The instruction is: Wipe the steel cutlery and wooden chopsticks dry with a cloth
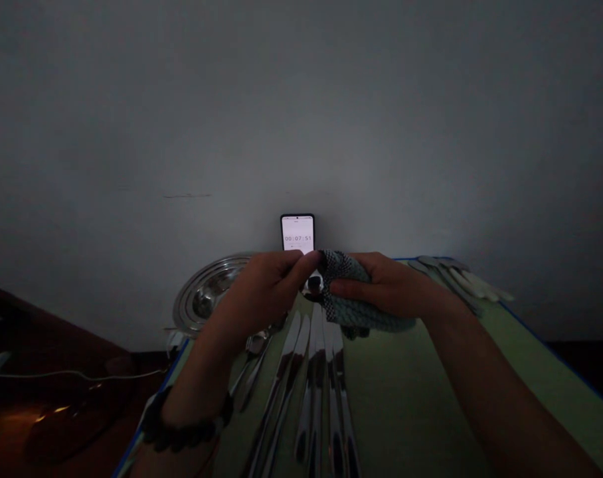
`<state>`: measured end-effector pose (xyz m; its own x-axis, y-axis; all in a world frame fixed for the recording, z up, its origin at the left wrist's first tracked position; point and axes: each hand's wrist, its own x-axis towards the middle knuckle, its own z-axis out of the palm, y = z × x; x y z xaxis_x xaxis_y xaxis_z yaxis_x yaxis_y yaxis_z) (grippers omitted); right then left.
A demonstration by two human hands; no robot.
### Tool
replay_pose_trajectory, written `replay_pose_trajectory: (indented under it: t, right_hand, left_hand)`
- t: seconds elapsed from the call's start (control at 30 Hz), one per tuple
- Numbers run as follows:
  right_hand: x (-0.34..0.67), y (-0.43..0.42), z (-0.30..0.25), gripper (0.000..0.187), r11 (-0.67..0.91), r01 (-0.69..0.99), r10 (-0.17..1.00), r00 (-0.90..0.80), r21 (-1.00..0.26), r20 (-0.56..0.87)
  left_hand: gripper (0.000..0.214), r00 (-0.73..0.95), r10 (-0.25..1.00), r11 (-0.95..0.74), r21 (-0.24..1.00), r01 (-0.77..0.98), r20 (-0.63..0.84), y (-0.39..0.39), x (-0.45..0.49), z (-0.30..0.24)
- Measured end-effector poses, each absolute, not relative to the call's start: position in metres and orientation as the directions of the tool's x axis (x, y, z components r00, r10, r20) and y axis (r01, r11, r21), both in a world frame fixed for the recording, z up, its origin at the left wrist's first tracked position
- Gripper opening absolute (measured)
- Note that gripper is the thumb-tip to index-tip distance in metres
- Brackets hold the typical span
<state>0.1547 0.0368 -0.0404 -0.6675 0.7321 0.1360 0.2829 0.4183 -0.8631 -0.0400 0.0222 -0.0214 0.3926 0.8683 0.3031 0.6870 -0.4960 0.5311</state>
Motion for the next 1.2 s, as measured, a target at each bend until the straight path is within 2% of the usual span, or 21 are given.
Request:
replay_pose_trajectory:
  t: [0.43, 0.83, 1.2]
  right_hand:
    - [0.1564, 0.0371, -0.0414, 0.033, 0.371, 0.263, 0.733, -0.672, -0.891, 0.106]
    - [0.1578, 0.0366, -0.0417, 0.034, 0.335, 0.291, 0.743, -0.667, -0.896, 0.061]
    - [0.1568, 0.0394, -0.0441, 0.034, 0.303, 0.247, 0.725, -0.687, -0.920, 0.055]
  left_hand:
    - [0.039, 0.421, 0.857, -0.513, 0.564, 0.647, 0.298, 0.0220, -0.0406, -0.0204]
    - [0.042, 0.432, 0.853, -0.520, 0.527, 0.672, 0.292, 0.0237, -0.0419, -0.0215]
    - [0.040, 0.434, 0.855, -0.516, 0.549, 0.658, 0.283, 0.0214, -0.0413, -0.0196]
